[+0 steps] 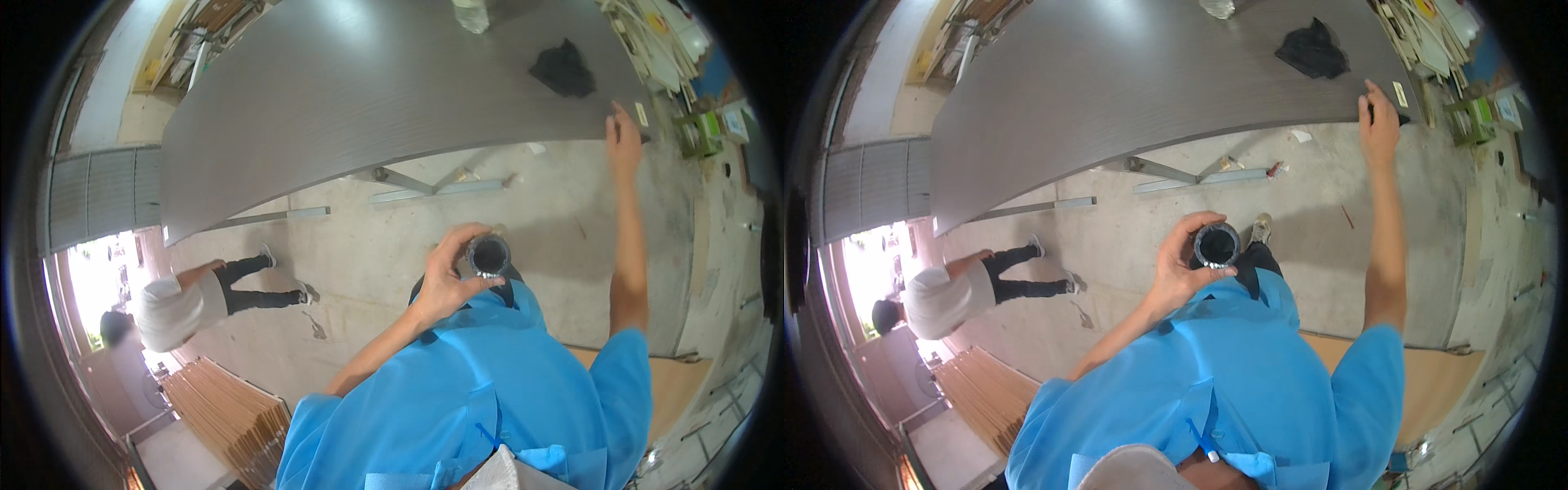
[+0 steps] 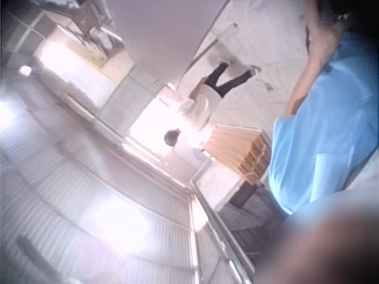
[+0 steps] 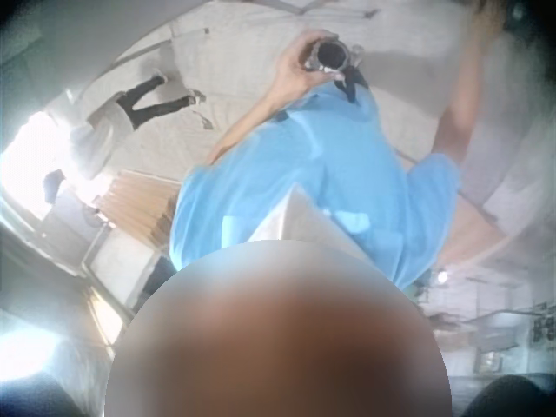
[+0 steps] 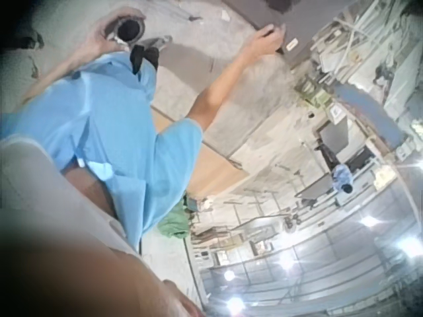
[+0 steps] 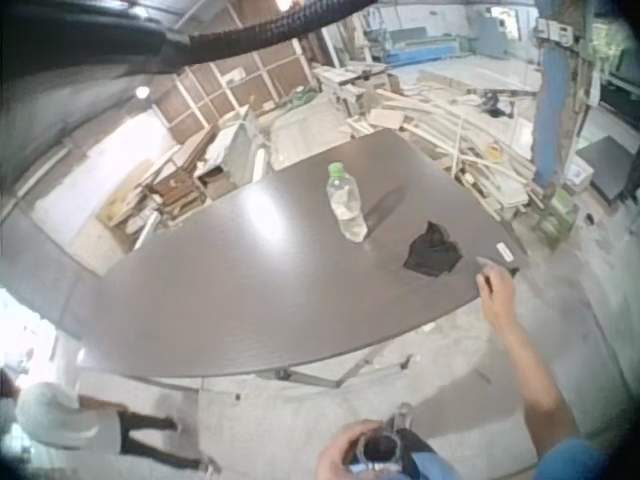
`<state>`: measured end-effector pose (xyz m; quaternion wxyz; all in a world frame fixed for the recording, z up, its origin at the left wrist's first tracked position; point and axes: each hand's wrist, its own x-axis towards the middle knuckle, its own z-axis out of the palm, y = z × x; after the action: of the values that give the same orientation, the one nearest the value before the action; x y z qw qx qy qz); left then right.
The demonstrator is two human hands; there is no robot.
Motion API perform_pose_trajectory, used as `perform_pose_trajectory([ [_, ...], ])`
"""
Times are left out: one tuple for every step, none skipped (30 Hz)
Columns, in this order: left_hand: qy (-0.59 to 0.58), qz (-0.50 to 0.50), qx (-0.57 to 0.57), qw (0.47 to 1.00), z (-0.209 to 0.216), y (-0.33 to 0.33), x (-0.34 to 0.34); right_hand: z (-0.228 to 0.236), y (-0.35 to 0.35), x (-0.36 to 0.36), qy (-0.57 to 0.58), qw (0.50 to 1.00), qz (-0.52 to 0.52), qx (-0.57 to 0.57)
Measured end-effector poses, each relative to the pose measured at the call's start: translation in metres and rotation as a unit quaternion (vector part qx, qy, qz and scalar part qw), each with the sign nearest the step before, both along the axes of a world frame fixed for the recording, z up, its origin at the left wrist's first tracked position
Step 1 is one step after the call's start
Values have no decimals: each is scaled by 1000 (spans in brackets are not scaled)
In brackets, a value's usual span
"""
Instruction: The person holds a small container of dark adhesive and uses a brush to apply it along the edge of a large grey board. They repeatedly dip the brush into the container and spread the adhesive along the board's edge while another person stands nearby.
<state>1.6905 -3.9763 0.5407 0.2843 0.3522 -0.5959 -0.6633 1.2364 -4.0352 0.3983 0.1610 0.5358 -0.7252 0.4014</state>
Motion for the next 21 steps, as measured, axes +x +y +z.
perform_pose_trajectory([
  [5, 3, 2, 1000, -2, 0, 7, -2, -4, 22, 8, 1000, 12, 8],
  [1, 6, 9, 1000, -3, 1, 11, -3, -6, 44, 7, 999, 18, 26],
  [3, 13, 2, 1000, -4, 2, 17, -3, -12, 69, 17, 999, 35, 17],
  [1, 19, -4, 1000, -5, 2, 24, -4, -19, 97, 17, 999, 43, 20],
  [-1, 20, -14, 1000, -6, 5, 31, -5, -27, 126, 8, 998, 57, 2],
  [4, 35, -8, 999, -7, 5, 42, -6, -38, 159, -1, 998, 69, -17],
  [11, 44, -10, 999, -8, 5, 53, -7, -47, 190, -7, 996, 81, -25],
  [18, 53, -14, 998, -9, 4, 64, -9, -56, 222, -7, 995, 90, -43],
  [30, 67, -6, 997, -10, 6, 75, -11, -66, 254, 5, 995, 92, -43],
  [33, 78, 7, 996, -10, 8, 88, -13, -74, 285, 16, 995, 90, -41],
  [37, 89, 15, 995, -11, 9, 99, -14, -84, 314, -7, 991, 124, -58],
  [40, 98, 19, 994, -12, 9, 110, -15, -94, 341, -28, 985, 156, -70],
  [21, 106, 11, 994, -12, 10, 123, -17, -102, 371, -19, 984, 168, -61],
  [17, 110, 8, 994, -12, 9, 134, -17, -109, 399, -14, 982, 178, -59],
  [16, 112, 6, 994, -12, 10, 146, -17, -117, 429, -5, 982, 174, -75],
  [13, 117, 2, 993, -12, 9, 155, -15, -124, 459, -30, 981, 185, -38],
  [13, 118, 10, 993, -12, 10, 164, -13, -132, 483, -50, 977, 208, -20],
  [7, 122, 15, 992, -11, 11, 172, -10, -138, 507, -21, 971, 231, -53],
  [0, 128, 17, 992, -11, 10, 179, -8, -146, 523, 7, 958, 259, -121],
  [-6, 139, 16, 990, -11, 9, 185, -5, -152, 534, 21, 960, 263, -93],
  [-14, 138, 1, 990, -11, 9, 190, -4, -156, 541, 35, 959, 267, -95],
])
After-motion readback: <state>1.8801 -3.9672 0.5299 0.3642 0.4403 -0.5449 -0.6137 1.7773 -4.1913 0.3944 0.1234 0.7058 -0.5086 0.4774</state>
